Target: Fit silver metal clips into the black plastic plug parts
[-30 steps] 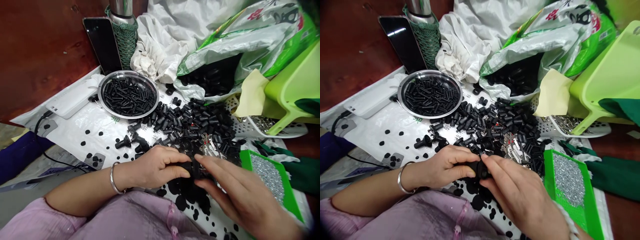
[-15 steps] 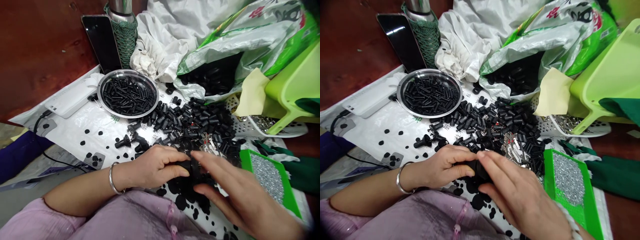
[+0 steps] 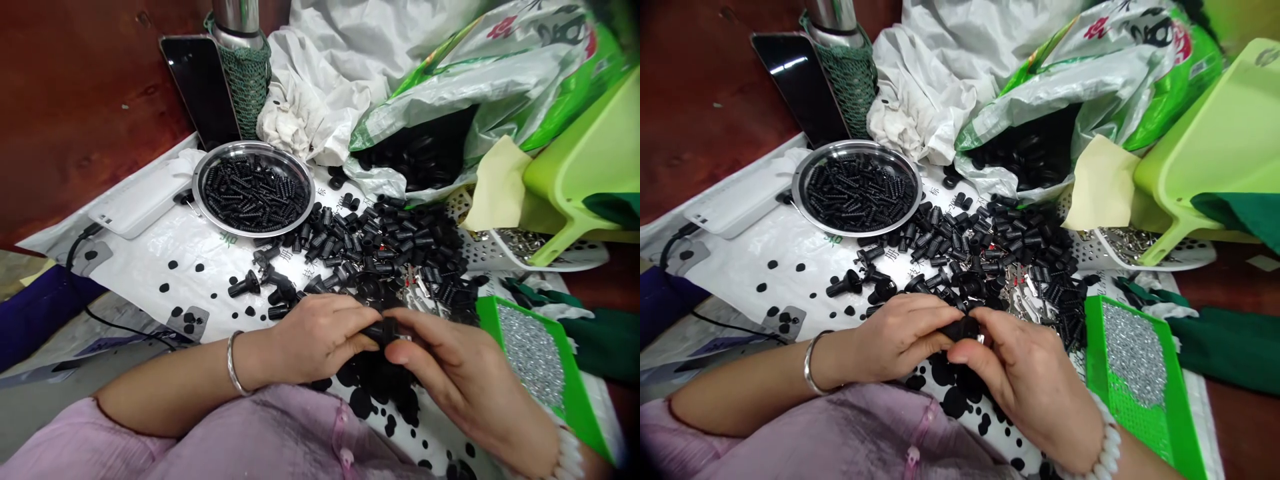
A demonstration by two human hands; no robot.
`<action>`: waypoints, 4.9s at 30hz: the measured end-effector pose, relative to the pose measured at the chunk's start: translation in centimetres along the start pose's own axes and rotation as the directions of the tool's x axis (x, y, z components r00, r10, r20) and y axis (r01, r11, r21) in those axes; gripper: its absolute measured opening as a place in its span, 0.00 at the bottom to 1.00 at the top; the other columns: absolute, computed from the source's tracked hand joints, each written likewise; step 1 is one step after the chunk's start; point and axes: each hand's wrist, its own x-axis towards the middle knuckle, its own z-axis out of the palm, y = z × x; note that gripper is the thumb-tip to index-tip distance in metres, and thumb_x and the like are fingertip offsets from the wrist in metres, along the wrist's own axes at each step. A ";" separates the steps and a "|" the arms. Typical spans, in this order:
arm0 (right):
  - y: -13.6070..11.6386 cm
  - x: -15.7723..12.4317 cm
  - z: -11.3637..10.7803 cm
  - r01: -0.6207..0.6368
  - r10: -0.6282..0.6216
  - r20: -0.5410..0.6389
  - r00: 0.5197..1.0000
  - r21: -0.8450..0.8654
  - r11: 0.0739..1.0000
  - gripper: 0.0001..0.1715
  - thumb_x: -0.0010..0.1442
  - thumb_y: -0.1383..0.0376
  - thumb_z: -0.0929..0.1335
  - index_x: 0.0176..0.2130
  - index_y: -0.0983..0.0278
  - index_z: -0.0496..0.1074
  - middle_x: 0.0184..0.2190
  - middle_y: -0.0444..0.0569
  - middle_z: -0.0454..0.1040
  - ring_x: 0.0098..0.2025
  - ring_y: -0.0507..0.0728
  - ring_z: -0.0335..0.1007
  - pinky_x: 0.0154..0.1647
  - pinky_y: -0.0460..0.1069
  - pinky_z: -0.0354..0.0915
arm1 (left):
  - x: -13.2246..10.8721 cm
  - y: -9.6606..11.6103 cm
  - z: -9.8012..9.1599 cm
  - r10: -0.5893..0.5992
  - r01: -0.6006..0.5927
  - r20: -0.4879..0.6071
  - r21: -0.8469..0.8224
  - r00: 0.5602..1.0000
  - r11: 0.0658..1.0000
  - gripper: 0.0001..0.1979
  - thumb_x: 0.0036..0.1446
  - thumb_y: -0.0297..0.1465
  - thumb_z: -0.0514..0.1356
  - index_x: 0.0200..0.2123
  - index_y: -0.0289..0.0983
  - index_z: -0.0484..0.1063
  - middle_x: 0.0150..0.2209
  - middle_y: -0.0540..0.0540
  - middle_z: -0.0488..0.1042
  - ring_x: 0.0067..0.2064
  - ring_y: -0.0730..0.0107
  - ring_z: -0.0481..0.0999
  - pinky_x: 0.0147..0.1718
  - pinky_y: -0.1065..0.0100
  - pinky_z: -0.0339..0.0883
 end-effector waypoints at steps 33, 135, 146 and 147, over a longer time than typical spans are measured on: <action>0.1 -1.2 0.4 -0.146 0.126 0.104 0.987 0.222 0.964 0.15 0.64 0.59 0.62 0.47 0.64 0.65 0.23 0.42 0.73 0.19 0.50 0.67 0.18 0.43 0.66 | -0.2 0.2 0.9 0.027 -0.021 -0.065 0.081 0.998 0.996 0.14 0.62 0.30 0.51 0.46 0.28 0.67 0.36 0.40 0.75 0.36 0.67 0.74 0.35 0.67 0.69; -1.3 0.1 6.0 -0.184 0.610 -0.005 0.793 0.952 0.246 0.17 0.64 0.55 0.57 0.32 0.64 0.62 0.21 0.40 0.64 0.14 0.47 0.58 0.14 0.44 0.61 | 1.8 -0.2 3.0 -0.339 0.340 -0.393 -0.070 0.855 0.938 0.16 0.58 0.29 0.55 0.50 0.39 0.70 0.47 0.46 0.75 0.43 0.68 0.77 0.43 0.70 0.71; -0.9 1.3 6.0 -0.262 0.564 0.047 0.825 0.915 0.307 0.23 0.65 0.52 0.54 0.33 0.66 0.64 0.15 0.36 0.59 0.10 0.46 0.51 0.10 0.43 0.56 | 1.8 -1.0 2.5 -0.366 0.355 -0.423 -0.108 0.829 0.929 0.15 0.58 0.30 0.56 0.48 0.38 0.71 0.44 0.46 0.77 0.41 0.68 0.78 0.41 0.72 0.72; -0.9 1.4 5.9 -0.272 0.557 0.042 0.830 0.902 0.336 0.25 0.65 0.52 0.52 0.33 0.66 0.65 0.15 0.37 0.59 0.10 0.47 0.51 0.10 0.43 0.56 | 1.9 -1.0 2.4 -0.389 0.369 -0.425 -0.132 0.817 0.920 0.15 0.57 0.30 0.57 0.48 0.37 0.72 0.43 0.46 0.77 0.40 0.69 0.78 0.41 0.72 0.72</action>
